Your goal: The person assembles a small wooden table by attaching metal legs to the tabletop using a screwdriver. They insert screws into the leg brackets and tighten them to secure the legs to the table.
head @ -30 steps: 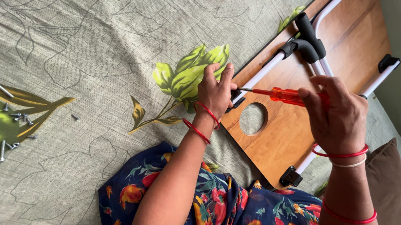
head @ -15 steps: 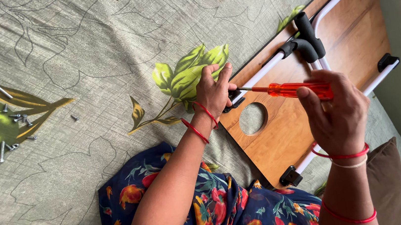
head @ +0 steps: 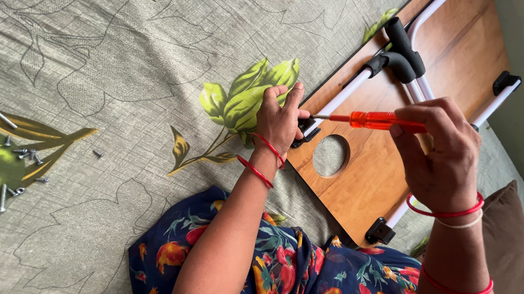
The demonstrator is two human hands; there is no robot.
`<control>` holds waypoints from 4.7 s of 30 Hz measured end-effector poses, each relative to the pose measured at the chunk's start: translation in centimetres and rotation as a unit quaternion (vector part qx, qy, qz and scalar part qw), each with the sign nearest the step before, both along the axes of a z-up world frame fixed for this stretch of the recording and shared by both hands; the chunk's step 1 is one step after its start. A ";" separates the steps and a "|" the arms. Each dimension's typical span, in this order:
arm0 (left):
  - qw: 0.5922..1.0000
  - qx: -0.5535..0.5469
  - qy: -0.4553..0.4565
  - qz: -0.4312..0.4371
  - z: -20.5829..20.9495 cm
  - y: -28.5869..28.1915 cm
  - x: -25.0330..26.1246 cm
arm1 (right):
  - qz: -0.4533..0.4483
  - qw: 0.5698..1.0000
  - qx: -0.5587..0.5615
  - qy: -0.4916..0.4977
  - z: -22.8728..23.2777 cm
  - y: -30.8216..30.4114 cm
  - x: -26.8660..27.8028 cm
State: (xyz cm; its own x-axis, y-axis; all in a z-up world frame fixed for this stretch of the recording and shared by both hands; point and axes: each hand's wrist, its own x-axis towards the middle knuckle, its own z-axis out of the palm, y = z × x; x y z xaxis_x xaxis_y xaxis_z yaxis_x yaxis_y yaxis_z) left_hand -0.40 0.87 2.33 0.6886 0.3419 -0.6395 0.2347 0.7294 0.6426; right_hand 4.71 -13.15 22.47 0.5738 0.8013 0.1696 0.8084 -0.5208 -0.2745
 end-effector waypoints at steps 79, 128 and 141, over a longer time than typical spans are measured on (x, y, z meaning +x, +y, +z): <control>0.995 -0.025 -0.061 0.077 -5.4 0.5 -1.2 | -0.103 0.849 0.401 0.327 -3.8 -3.1 -1.8; 0.824 0.515 0.080 -0.222 -5.3 -0.8 9.4 | -0.481 0.636 0.461 0.388 -22.2 -17.7 -1.1; 0.924 0.118 -0.025 -0.362 -4.9 -2.7 10.7 | -0.426 0.746 0.397 0.323 -20.3 -18.8 1.2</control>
